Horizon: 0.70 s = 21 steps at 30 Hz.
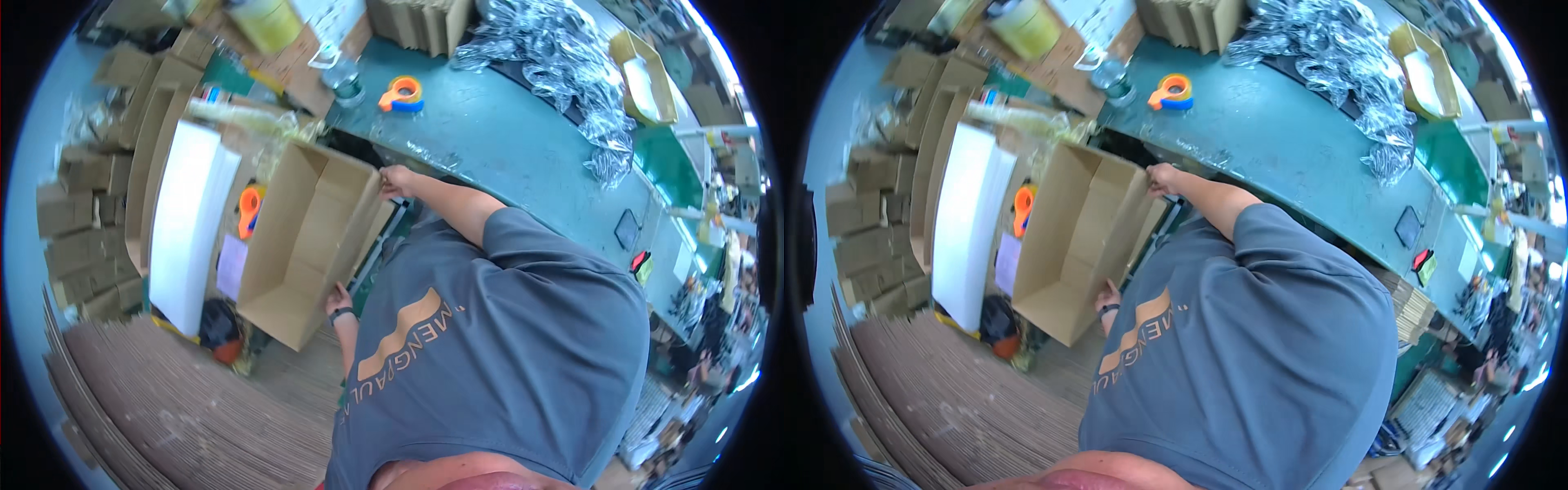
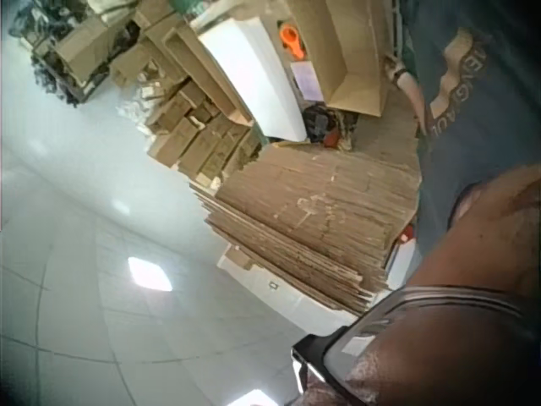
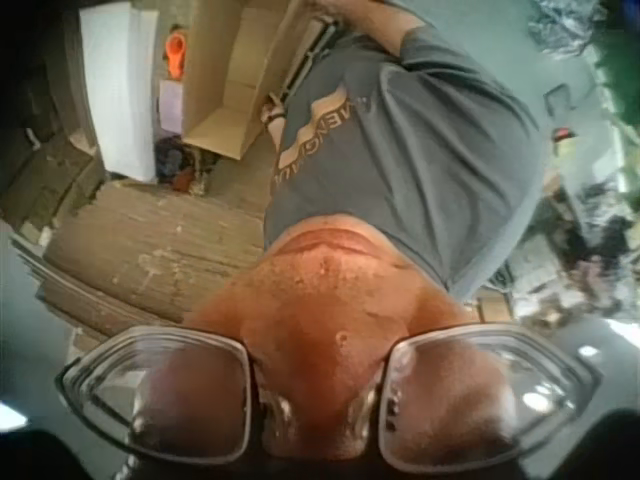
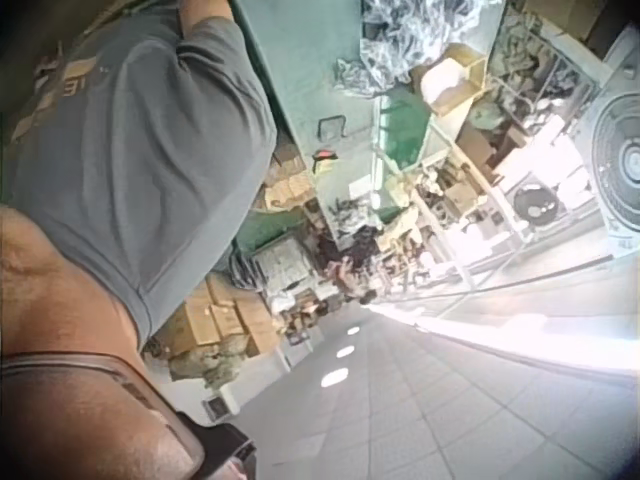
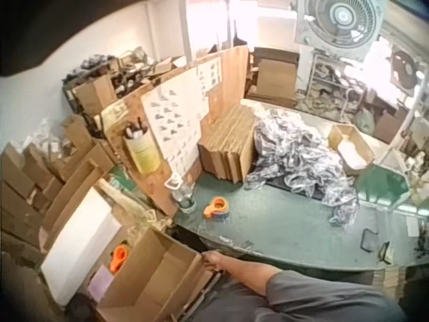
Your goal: Packing plastic-wrapped components into cardboard boxes, sealing with tape, and labeling.
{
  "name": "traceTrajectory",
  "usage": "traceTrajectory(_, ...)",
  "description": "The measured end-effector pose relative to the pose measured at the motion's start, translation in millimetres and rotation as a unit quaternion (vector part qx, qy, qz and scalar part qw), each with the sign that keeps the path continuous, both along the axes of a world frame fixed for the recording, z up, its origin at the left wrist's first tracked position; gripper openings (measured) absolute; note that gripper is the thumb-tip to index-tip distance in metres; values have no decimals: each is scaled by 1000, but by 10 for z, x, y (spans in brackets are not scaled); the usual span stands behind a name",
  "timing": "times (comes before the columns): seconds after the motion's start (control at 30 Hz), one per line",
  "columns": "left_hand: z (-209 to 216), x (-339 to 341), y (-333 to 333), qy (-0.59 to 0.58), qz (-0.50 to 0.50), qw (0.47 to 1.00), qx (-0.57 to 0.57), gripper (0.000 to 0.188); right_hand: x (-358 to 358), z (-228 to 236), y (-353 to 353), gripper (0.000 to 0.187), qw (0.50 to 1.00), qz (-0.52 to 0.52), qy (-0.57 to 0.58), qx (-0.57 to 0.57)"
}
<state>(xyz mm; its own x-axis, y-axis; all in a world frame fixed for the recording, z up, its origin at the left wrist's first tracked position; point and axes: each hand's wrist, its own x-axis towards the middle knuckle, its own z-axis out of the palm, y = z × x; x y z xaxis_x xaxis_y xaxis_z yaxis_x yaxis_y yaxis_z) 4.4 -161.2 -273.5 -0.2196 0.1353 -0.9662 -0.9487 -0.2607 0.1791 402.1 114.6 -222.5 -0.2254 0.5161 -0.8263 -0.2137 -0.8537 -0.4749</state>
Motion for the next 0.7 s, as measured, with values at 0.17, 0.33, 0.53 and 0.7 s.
traceTrajectory(0.17, 1221, 1585, 697, 76, -531, 835, 119, 38, 1571, 374, -86, 32, 911, 228, -229, 257)
traceTrajectory(0.33, 2765, 1960, 2188, 407, -699, 555, 193, 30, 3377, -390, -697, 28, 922, 115, -350, 122)
traceTrajectory(0.53, 2903, 121, 3878, 783, -497, 252, -277, 27, 3596, 78, -888, 40, 962, 34, -266, 48)
traceTrajectory(0.7, 2716, -1139, 4473, 713, -564, 102, -404, 37, 3644, 259, -1350, 39, 951, -15, -308, 32)
